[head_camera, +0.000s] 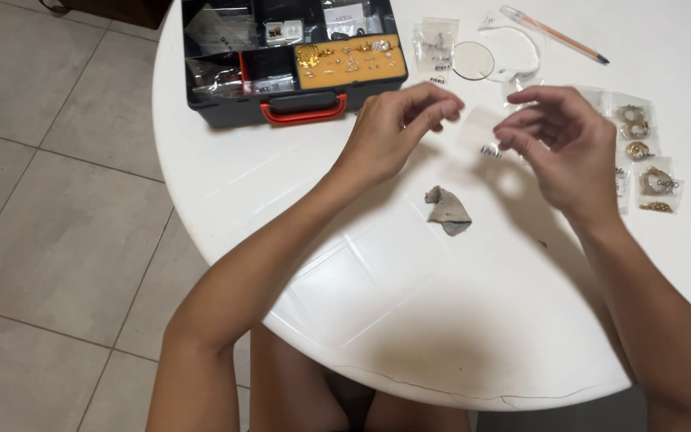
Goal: Organizing small jewelry components and findings into plastic bags from a storage box
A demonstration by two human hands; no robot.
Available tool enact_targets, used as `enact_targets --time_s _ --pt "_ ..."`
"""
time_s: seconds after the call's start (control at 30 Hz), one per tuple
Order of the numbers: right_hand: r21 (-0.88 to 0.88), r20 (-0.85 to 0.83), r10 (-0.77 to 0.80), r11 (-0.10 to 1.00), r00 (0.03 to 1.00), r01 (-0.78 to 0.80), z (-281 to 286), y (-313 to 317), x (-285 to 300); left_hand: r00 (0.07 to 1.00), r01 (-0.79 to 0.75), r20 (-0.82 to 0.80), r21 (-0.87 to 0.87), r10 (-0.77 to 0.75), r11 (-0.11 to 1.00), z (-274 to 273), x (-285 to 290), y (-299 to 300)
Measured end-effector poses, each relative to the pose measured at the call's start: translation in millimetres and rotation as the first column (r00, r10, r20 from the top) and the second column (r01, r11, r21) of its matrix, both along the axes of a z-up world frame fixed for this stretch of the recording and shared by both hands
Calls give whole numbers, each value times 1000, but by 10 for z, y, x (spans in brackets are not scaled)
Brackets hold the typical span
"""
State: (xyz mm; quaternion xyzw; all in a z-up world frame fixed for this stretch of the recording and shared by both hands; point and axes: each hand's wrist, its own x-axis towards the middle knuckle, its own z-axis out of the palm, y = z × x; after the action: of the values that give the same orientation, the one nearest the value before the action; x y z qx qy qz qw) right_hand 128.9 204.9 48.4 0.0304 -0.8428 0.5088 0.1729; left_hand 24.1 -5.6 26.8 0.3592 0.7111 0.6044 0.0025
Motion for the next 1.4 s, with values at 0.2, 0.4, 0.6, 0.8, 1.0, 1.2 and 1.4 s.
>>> enact_targets --time_s 0.2,0.4,0.6,0.8,1.0,1.2,1.4 --pt "101 -155 26 995 988 -10 -76 11 128 920 236 309 52 -241 970 -88 9 55" --pt "167 -245 19 986 969 23 -114 56 119 913 285 280 83 -297 955 -65 20 69" --pt "331 -394 31 937 918 110 -24 -77 158 942 156 292 48 -164 987 -75 70 107" --pt "517 -470 139 843 872 144 -220 -109 128 898 124 410 115 -160 986 -135 106 131" --pt "188 -204 41 982 978 -1 -190 -90 90 881 163 426 138 -207 977 -163 108 159" --pt "-193 44 20 981 999 -11 -343 77 -53 941 183 296 -31 -166 983 -232 73 152" --pt "-246 191 40 969 981 8 -344 101 -76 804 330 451 204 -388 922 -267 136 182"
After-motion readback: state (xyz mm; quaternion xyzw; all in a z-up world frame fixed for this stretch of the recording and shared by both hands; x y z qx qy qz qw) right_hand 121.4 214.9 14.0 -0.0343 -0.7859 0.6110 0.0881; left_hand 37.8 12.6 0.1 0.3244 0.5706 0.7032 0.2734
